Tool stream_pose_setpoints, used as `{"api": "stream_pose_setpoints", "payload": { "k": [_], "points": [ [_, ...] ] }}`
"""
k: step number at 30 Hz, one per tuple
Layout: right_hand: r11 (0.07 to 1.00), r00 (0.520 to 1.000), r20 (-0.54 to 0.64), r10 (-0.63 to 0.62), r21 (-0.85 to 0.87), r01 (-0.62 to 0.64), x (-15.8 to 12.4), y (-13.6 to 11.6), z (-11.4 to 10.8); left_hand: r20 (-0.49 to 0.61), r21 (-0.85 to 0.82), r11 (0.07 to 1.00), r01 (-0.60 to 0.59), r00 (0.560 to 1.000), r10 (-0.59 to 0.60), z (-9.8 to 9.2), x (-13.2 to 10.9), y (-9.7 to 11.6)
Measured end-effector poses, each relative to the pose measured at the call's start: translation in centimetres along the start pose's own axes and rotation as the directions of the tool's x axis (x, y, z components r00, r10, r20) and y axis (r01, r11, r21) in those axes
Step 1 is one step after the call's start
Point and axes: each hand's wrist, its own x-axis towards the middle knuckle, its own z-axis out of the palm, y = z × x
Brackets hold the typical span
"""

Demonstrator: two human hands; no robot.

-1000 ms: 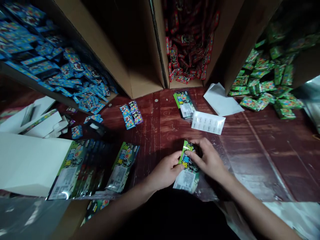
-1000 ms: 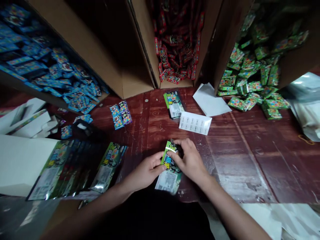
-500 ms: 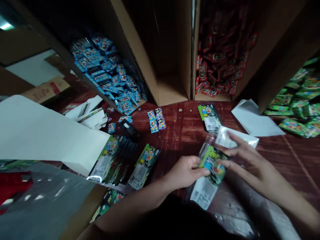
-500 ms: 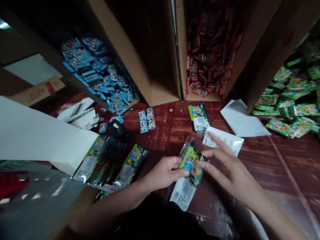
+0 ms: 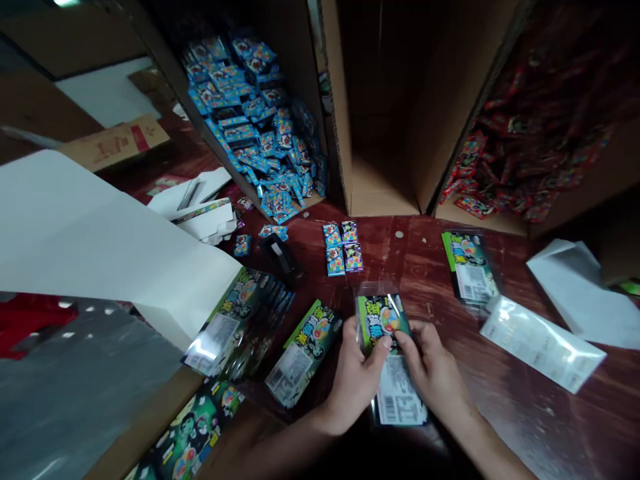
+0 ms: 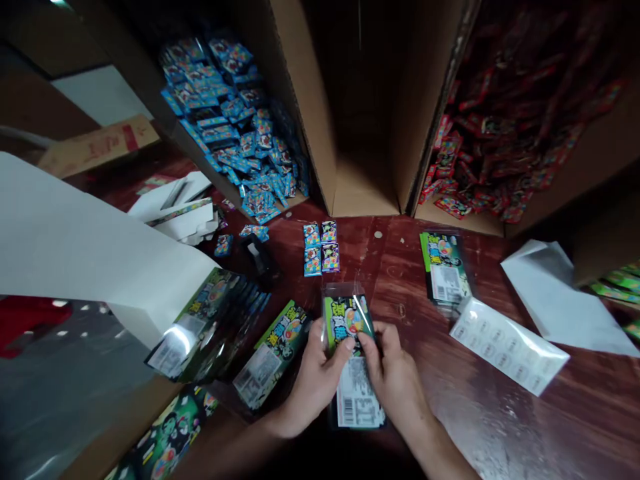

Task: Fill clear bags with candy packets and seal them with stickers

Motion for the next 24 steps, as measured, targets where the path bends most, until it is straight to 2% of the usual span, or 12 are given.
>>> {"api": "stream_pose_setpoints", "payload": {
  "k": [3, 5, 8, 11, 13, 15, 17, 19, 21, 22, 24],
  "points": [
    [0.998, 0.986, 0.165, -0.024, 0.062, 0.014, 2.8, -2.4, -0.6, -0.003, -0.142, 0.99, -0.021, 1.0, 0.021, -0.9, 0.5, 0.8],
    [0.996, 0.976, 0.216, -0.036, 0.091, 0.016, 4.8, -4.0, -0.4, 0.036, -0.224, 0.975, -0.009, 0.999, 0.017, -1.4, 0.9, 1.5],
    [0.999, 0.984, 0.175, -0.017, 0.034, 0.011, 6.6, -5.6, 0.9, 0.027, -0.26, 0.966, -0.002, 1.0, 0.009, -1.9, 1.5, 2.4],
    [0.998, 0.997, 0.076, 0.017, -0.059, -0.013, 6.6, -6.2, 2.8, -0.082, -0.213, 0.976, -0.047, 0.996, 0.03, -2.2, 2.1, 2.8],
    [0.999, 0.998, 0.066, 0.014, -0.049, -0.01, 6.0, -6.4, 3.5, -0.162, -0.143, 0.986, -0.087, 0.985, 0.063, -2.3, 2.4, 2.9],
    [0.999, 0.994, 0.103, -0.042, 0.004, 0.042, 5.8, -6.6, 3.5, -0.211, -0.101, 0.989, -0.107, 0.974, 0.084, -2.8, 2.7, 2.9],
    [0.985, 0.981, 0.105, -0.166, 0.059, 0.16, 6.8, -6.6, 3.0, -0.258, -0.114, 0.988, -0.101, 0.964, 0.068, -3.5, 2.6, 2.9],
    [0.945, 0.944, 0.052, -0.326, 0.01, 0.326, 9.4, -6.4, 2.6, -0.336, -0.149, 0.985, -0.084, 0.941, 0.029, -4.6, 2.1, 2.8],
    [0.856, 0.873, 0.051, -0.485, -0.173, 0.486, 13.2, -5.9, 2.9, -0.415, -0.178, 0.982, -0.07, 0.91, -0.01, -5.7, 1.3, 2.6],
    [0.785, 0.832, 0.126, -0.54, -0.282, 0.552, 15.2, -5.5, 3.4, -0.439, -0.192, 0.979, -0.067, 0.898, -0.025, -6.2, 0.7, 2.4],
    [0.617, 0.742, 0.363, -0.564, -0.413, 0.67, 18.6, -4.8, 4.6, -0.458, -0.213, 0.976, -0.051, 0.887, -0.054, -6.9, -0.3, 2.2]
  ]
}}
